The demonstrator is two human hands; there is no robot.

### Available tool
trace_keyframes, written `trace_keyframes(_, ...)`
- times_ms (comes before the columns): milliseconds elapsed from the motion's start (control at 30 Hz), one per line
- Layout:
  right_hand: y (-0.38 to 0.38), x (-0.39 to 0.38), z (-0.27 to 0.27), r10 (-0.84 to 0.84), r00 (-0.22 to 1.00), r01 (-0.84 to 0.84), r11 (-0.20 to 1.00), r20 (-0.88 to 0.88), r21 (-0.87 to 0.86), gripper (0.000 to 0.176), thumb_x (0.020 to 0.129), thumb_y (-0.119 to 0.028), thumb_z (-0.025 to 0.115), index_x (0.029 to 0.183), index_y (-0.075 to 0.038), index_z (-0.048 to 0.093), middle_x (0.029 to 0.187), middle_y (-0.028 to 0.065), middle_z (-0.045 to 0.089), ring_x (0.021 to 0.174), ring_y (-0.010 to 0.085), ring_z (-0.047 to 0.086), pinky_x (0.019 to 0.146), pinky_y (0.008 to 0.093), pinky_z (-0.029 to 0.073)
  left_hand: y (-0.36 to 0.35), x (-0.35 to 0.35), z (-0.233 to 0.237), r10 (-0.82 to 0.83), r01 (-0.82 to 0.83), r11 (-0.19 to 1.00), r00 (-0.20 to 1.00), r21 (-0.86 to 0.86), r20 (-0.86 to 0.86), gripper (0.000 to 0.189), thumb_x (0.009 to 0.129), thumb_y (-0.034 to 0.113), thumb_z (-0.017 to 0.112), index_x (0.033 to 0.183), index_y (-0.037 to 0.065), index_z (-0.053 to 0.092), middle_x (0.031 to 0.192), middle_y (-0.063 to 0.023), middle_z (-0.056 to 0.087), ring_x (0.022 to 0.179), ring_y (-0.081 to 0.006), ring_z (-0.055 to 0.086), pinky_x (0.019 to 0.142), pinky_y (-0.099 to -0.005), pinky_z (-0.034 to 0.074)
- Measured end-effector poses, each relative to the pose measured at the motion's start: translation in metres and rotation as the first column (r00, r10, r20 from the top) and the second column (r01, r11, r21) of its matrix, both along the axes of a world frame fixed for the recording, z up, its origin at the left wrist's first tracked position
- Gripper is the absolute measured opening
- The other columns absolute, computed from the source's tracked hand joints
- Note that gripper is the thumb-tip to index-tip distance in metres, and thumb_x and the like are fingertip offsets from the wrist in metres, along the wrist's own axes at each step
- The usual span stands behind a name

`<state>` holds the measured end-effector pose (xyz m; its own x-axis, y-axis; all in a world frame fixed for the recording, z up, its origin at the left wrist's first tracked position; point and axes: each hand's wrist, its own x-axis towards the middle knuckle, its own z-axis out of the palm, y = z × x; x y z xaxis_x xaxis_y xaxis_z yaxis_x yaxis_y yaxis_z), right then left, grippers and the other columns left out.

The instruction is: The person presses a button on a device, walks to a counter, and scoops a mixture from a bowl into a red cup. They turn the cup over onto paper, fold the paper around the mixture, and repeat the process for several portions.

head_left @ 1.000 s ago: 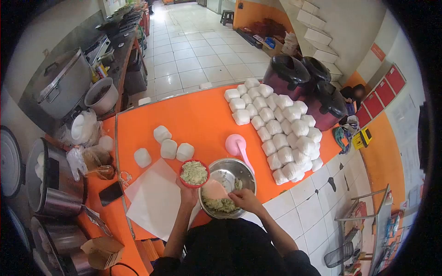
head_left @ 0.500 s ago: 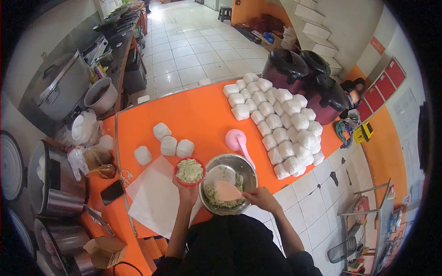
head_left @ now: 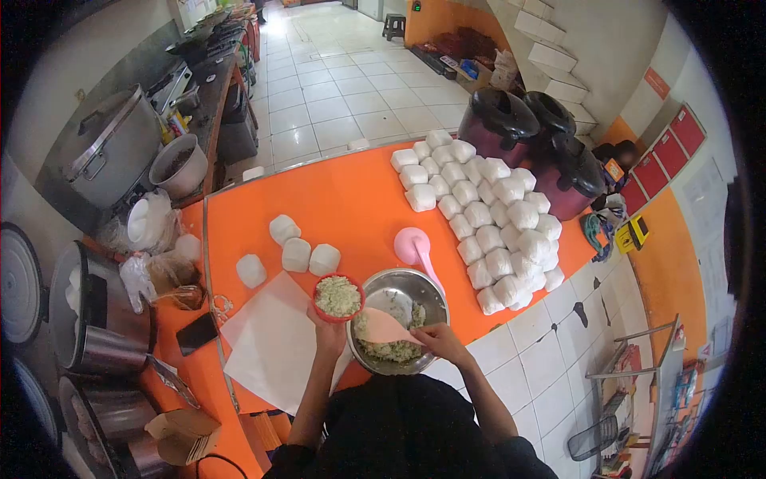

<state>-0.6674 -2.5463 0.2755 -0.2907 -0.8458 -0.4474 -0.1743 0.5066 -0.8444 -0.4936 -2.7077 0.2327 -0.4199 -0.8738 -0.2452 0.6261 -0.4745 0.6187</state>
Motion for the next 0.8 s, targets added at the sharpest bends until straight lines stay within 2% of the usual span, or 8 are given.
trace_keyframes(100, 0.015, -0.014, -0.014, -0.085, 0.967, 0.085, 0.996, 0.238, 0.011, 0.03, 0.091, -0.029, 0.05, 0.094, -0.005, 0.067, 0.052, -0.0055, 0.043, 0.048, 0.0039, 0.04, 0.044, 0.0198, 0.034, -0.01, 0.004, -0.029, 0.028, -0.02, 0.992, 0.998, -0.126, 0.058, 0.051, 0.092, 0.049, 0.027, 0.124, 0.01, 0.038, 0.119, -0.0072, 0.049, 0.114, -0.0226, 0.046, 0.095, -0.043, 0.041)
trace_keyframes(167, 0.022, -0.021, -0.012, -0.077, 0.978, 0.089, 0.994, 0.196, -0.056, 0.029, 0.091, -0.026, 0.048, 0.098, -0.005, 0.066, 0.053, -0.0061, 0.042, 0.048, 0.0035, 0.039, 0.044, 0.0191, 0.033, -0.009, 0.005, -0.026, 0.086, -0.012, 0.953, 0.969, -0.304, 0.232, 0.044, 0.091, 0.033, 0.035, 0.128, 0.009, 0.028, 0.122, -0.0089, 0.044, 0.115, -0.0228, 0.045, 0.095, -0.0415, 0.041)
trace_keyframes(233, 0.025, -0.026, -0.007, -0.068, 0.978, 0.095, 0.987, 0.198, -0.126, 0.028, 0.092, -0.024, 0.048, 0.1, -0.004, 0.065, 0.055, -0.0061, 0.043, 0.049, 0.0037, 0.039, 0.045, 0.0192, 0.034, -0.004, 0.005, -0.019, 0.207, 0.08, 0.855, 0.854, -0.513, 0.478, 0.056, 0.089, 0.005, 0.046, 0.134, 0.008, 0.012, 0.126, -0.0116, 0.036, 0.116, -0.0225, 0.042, 0.096, -0.038, 0.042)
trace_keyframes(300, 0.026, -0.03, 0.0, -0.051, 0.968, 0.102, 0.975, 0.245, -0.198, 0.027, 0.092, -0.022, 0.049, 0.101, -0.003, 0.065, 0.057, -0.0055, 0.044, 0.05, 0.0045, 0.04, 0.046, 0.0203, 0.035, -0.01, 0.002, -0.022, 0.221, -0.007, 0.884, 0.887, -0.467, 0.406, 0.046, 0.092, 0.021, 0.043, 0.13, 0.007, 0.022, 0.123, -0.0105, 0.042, 0.114, -0.0236, 0.045, 0.097, -0.0404, 0.04)
trace_keyframes(433, 0.013, -0.006, 0.025, -0.164, 0.986, 0.153, 0.916, 0.002, -0.371, 0.023, 0.088, -0.022, 0.055, 0.097, -0.004, 0.065, 0.061, 0.0023, 0.054, 0.055, 0.0098, 0.051, 0.05, 0.0254, 0.042, -0.015, -0.001, -0.005, -0.05, 0.13, 0.949, 0.961, -0.288, 0.271, 0.042, 0.094, 0.027, 0.04, 0.128, 0.005, 0.03, 0.121, -0.0103, 0.045, 0.115, -0.0233, 0.044, 0.097, -0.0394, 0.038)
trace_keyframes(600, 0.003, 0.042, 0.06, -0.185, 0.82, -0.042, 0.924, -0.541, -0.38, 0.03, 0.086, -0.02, 0.055, 0.115, -0.011, 0.058, 0.076, 0.0114, 0.058, 0.06, 0.0259, 0.058, 0.055, 0.0366, 0.047, 0.008, -0.027, 0.029, 0.001, 0.256, 0.82, 0.894, -0.513, 0.448, 0.04, 0.095, 0.028, 0.03, 0.124, 0.001, 0.038, 0.119, -0.0129, 0.046, 0.113, -0.0232, 0.045, 0.097, -0.0339, 0.035)
trace_keyframes(733, 0.018, 0.059, 0.064, 0.0, 0.763, -0.137, 0.977, -0.647, -0.161, 0.043, 0.087, -0.022, 0.05, 0.129, -0.016, 0.043, 0.084, 0.0116, 0.056, 0.068, 0.0306, 0.06, 0.056, 0.0396, 0.05, 0.014, -0.031, 0.045, -0.062, 0.348, 0.772, 0.874, -0.532, 0.482, 0.04, 0.094, 0.026, 0.031, 0.123, 0.0, 0.04, 0.12, -0.0148, 0.046, 0.113, -0.0235, 0.044, 0.098, -0.0336, 0.032)
trace_keyframes(800, 0.024, 0.055, 0.067, 0.009, 0.772, -0.156, 0.972, -0.635, -0.175, 0.042, 0.084, -0.017, 0.056, 0.125, -0.014, 0.048, 0.077, 0.0117, 0.055, 0.065, 0.03, 0.059, 0.055, 0.0383, 0.048, 0.014, -0.03, 0.045, -0.074, 0.405, 0.724, 0.851, -0.559, 0.52, 0.04, 0.093, 0.025, 0.034, 0.123, 0.001, 0.041, 0.121, -0.0147, 0.046, 0.114, -0.0232, 0.043, 0.099, -0.0339, 0.031)
